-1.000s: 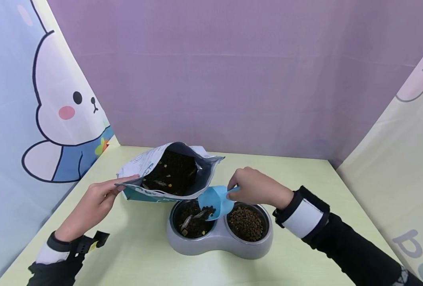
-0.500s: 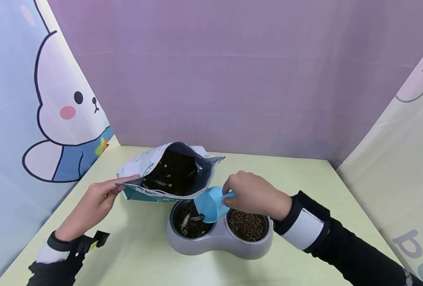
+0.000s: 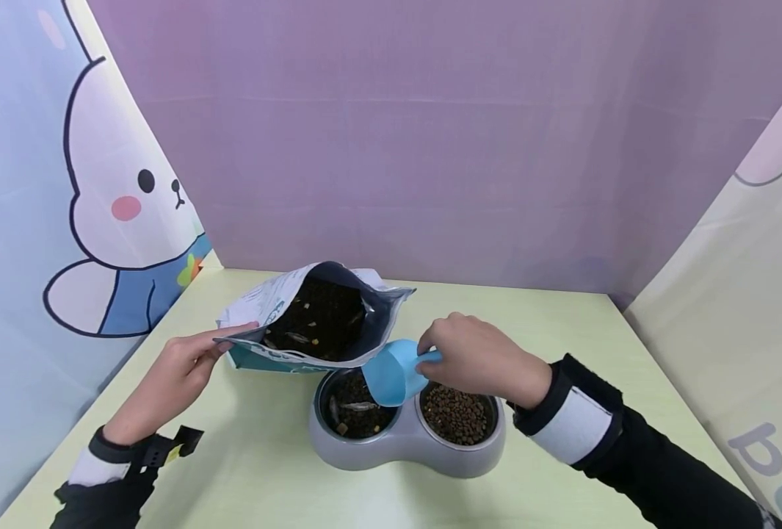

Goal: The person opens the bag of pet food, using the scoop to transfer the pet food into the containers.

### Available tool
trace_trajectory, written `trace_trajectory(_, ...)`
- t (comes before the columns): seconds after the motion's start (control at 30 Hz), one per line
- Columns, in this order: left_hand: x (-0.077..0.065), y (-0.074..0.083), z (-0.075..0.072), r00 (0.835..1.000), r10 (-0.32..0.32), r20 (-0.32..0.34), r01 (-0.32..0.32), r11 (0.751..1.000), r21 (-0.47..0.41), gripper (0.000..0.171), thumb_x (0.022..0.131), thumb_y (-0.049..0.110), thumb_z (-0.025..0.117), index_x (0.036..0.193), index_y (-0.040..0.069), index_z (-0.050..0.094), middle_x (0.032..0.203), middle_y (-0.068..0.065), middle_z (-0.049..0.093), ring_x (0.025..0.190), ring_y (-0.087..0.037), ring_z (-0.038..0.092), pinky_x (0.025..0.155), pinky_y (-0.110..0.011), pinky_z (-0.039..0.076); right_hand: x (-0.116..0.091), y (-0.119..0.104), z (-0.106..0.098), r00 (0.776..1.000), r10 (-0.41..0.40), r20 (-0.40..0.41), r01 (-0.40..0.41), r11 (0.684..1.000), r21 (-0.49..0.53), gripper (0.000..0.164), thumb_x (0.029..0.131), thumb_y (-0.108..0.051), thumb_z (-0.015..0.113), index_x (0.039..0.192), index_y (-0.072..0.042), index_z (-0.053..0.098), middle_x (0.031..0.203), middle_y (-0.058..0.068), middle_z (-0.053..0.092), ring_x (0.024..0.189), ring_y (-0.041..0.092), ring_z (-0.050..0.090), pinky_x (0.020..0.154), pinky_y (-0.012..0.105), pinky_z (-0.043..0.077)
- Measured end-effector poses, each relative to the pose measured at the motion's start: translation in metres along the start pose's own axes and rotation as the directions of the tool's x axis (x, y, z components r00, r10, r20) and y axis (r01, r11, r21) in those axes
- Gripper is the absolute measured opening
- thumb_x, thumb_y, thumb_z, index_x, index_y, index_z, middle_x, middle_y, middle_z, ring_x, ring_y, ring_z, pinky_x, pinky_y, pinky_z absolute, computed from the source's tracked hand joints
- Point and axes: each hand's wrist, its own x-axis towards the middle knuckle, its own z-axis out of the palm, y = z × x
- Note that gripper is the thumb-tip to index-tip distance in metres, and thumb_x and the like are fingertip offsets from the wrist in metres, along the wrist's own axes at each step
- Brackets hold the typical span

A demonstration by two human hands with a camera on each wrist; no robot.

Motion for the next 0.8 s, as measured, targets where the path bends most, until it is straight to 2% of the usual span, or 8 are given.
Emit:
trace_trajectory(0.23,0.000,0.000,0.000,1.000,0.015,0.002,-0.015,1.000,0.004,0.049,0.085,-0.013,0.043,0.124,0.016,0.052,0.121,-0.006,0.054,0.107,-0.019,0.051,0.078,-0.035,0.049,-0.009,0.020,-0.002,1.000,-0.013,0.013,0.011,0.990,0.142,0.005,0.085,-0.018,0.060,0.085,-0.020,0.066,0.061,-0.010,0.052,0.049,0.006,0.040,0.049,0.023,0.037)
trace_trajectory(0.33,0.001,-0.001,-0.001,1.000,0.021,0.002,-0.021,1.000,0.011,0.050,0.085,-0.014,0.043,0.124,0.016,0.052,0.121,-0.006,0.054,0.107,-0.019,0.051,0.077,-0.034,0.050,-0.016,0.030,-0.004,1.000,0.008,-0.008,-0.007,0.987,0.163,0.007,0.086,-0.021,0.060,0.089,-0.020,0.066,0.072,-0.010,0.058,0.052,0.006,0.044,0.053,0.024,0.041)
trace_trajectory(0.43,0.001,-0.003,-0.001,1.000,0.021,0.001,-0.021,1.000,0.004,0.049,0.084,-0.014,0.044,0.123,0.015,0.053,0.121,-0.006,0.055,0.106,-0.018,0.051,0.073,-0.032,0.049,-0.026,0.037,-0.005,0.997,0.060,-0.050,-0.050,0.983,0.174,0.010,0.086,-0.023,0.060,0.092,-0.018,0.066,0.075,-0.009,0.059,0.053,0.008,0.043,0.054,0.025,0.041)
trace_trajectory(0.6,0.001,-0.005,0.000,1.000,0.019,0.008,-0.019,1.000,-0.008,0.048,0.085,-0.014,0.043,0.122,0.014,0.054,0.120,-0.008,0.055,0.106,-0.019,0.051,0.070,-0.030,0.048,-0.045,0.051,-0.008,0.980,0.160,-0.114,-0.137,0.972,0.190,0.012,0.087,-0.021,0.059,0.095,-0.014,0.066,0.069,-0.006,0.054,0.055,0.011,0.041,0.051,0.026,0.039)
trace_trajectory(0.7,0.002,-0.006,0.000,0.999,0.033,0.004,-0.033,0.999,0.013,0.047,0.085,-0.013,0.044,0.122,0.014,0.054,0.120,-0.008,0.055,0.107,-0.020,0.050,0.073,-0.031,0.049,-0.056,0.062,-0.010,0.972,0.216,-0.090,-0.189,0.952,0.242,0.016,0.089,-0.020,0.055,0.099,-0.010,0.063,0.063,-0.003,0.049,0.050,0.011,0.040,0.045,0.026,0.038)
trace_trajectory(0.8,0.002,-0.009,-0.001,0.999,0.045,-0.006,-0.045,0.998,0.033,0.048,0.084,-0.014,0.045,0.122,0.014,0.054,0.119,-0.007,0.056,0.107,-0.020,0.051,0.075,-0.034,0.050,-0.066,0.074,-0.010,0.971,0.236,-0.027,-0.216,0.925,0.312,0.018,0.092,-0.021,0.051,0.103,-0.008,0.058,0.060,0.001,0.044,0.042,0.012,0.039,0.037,0.027,0.036)
